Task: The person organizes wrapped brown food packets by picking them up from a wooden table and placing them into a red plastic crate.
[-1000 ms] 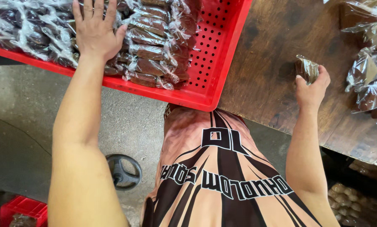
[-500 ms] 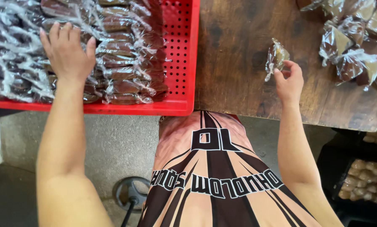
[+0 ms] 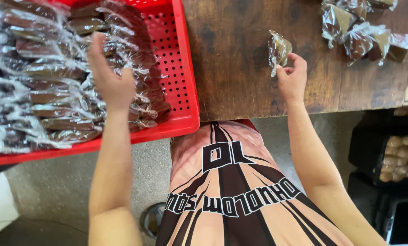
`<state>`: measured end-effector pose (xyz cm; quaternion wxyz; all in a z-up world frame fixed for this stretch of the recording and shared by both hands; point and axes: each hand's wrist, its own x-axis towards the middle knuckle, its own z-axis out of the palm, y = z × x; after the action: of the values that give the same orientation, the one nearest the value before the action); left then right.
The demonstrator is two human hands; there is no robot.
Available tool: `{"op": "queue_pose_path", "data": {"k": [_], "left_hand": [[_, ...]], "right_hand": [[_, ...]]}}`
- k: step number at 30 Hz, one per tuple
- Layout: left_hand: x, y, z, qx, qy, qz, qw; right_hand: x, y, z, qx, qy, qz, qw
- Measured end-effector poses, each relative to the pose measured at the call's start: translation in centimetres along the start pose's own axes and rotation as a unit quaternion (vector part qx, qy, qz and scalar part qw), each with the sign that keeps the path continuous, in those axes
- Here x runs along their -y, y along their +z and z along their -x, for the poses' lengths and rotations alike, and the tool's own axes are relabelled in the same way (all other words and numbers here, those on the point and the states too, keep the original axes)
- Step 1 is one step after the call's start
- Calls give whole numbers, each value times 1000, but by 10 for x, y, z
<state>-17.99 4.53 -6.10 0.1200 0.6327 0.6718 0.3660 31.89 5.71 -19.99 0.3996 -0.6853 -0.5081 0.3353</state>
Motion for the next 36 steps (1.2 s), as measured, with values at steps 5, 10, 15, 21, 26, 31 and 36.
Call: {"op": "queue_pose_path", "data": {"k": [5, 10, 15, 21, 26, 31, 36], "left_hand": [[-72, 38, -1, 21, 38, 159, 986], [-118, 69, 1, 119, 25, 254, 960], [-134, 107, -5, 169, 101, 232, 953], [-132, 116, -2, 139, 129, 118, 975], [-145, 123, 6, 70, 121, 39, 989], [-179, 156, 11, 87, 96, 14, 992], [-228, 229, 26, 282, -61, 62, 955]], "right_hand": [[11, 4, 33, -40, 2, 23, 999], [6, 1, 73, -74, 57, 36, 995], [2, -7, 114, -107, 139, 52, 983], [-27, -40, 131, -129, 197, 28, 971], [-40, -85, 104, -166, 174, -3, 971], [-65, -150, 30, -177, 24, 38, 983], [-120, -254, -92, -202, -184, 321, 907]]}}
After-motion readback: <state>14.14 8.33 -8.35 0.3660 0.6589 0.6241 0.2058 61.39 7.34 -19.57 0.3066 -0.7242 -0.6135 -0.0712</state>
